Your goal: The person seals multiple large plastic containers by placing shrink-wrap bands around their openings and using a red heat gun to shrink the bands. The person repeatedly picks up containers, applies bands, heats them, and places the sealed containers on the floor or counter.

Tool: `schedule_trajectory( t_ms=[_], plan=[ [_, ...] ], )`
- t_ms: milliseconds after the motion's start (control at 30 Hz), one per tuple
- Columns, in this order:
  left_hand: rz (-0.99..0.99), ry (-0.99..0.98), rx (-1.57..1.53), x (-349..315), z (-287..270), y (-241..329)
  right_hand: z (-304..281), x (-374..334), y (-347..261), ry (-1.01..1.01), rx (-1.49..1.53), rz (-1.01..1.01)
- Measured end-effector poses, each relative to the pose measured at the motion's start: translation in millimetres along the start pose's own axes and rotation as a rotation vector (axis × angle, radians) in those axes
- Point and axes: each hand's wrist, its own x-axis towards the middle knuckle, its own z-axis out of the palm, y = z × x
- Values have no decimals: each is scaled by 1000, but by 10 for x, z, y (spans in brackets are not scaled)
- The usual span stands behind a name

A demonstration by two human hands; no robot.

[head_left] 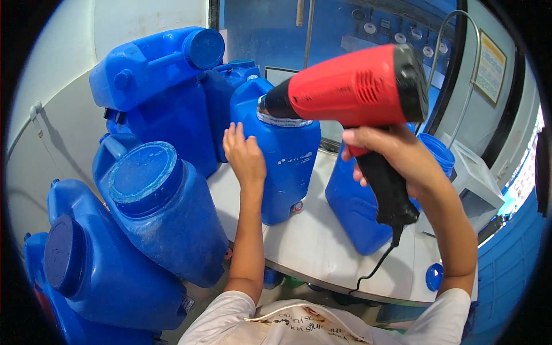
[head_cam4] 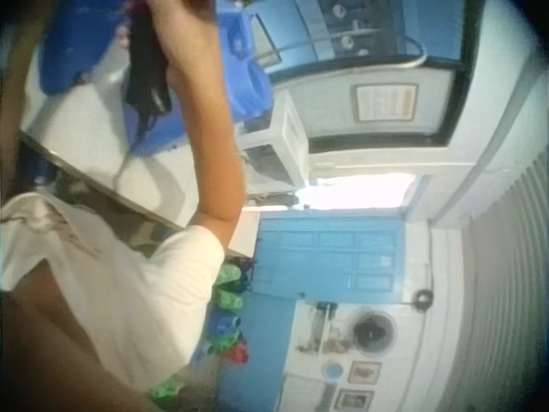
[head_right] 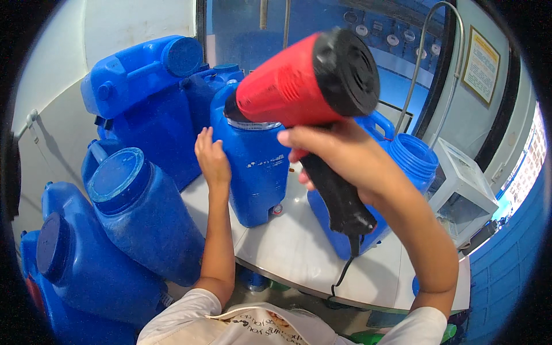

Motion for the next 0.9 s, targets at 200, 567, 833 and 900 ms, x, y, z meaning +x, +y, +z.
schedule_trajectory(
  t_ms=[200,567,833,900],
  plan=[
    [-120,-127,-687,277,-11,105,-75,-306,502,93,165,60],
    [-60,-112,-413,195,158,415,-103,-434,1530,266,668,-103],
    [-123,-163,-100,217,140,680,-324,-254,1564,283,691,-24],
    [-79,-160,52,184,194,703,-399,-132,1473,263,694,7]
  ],
)
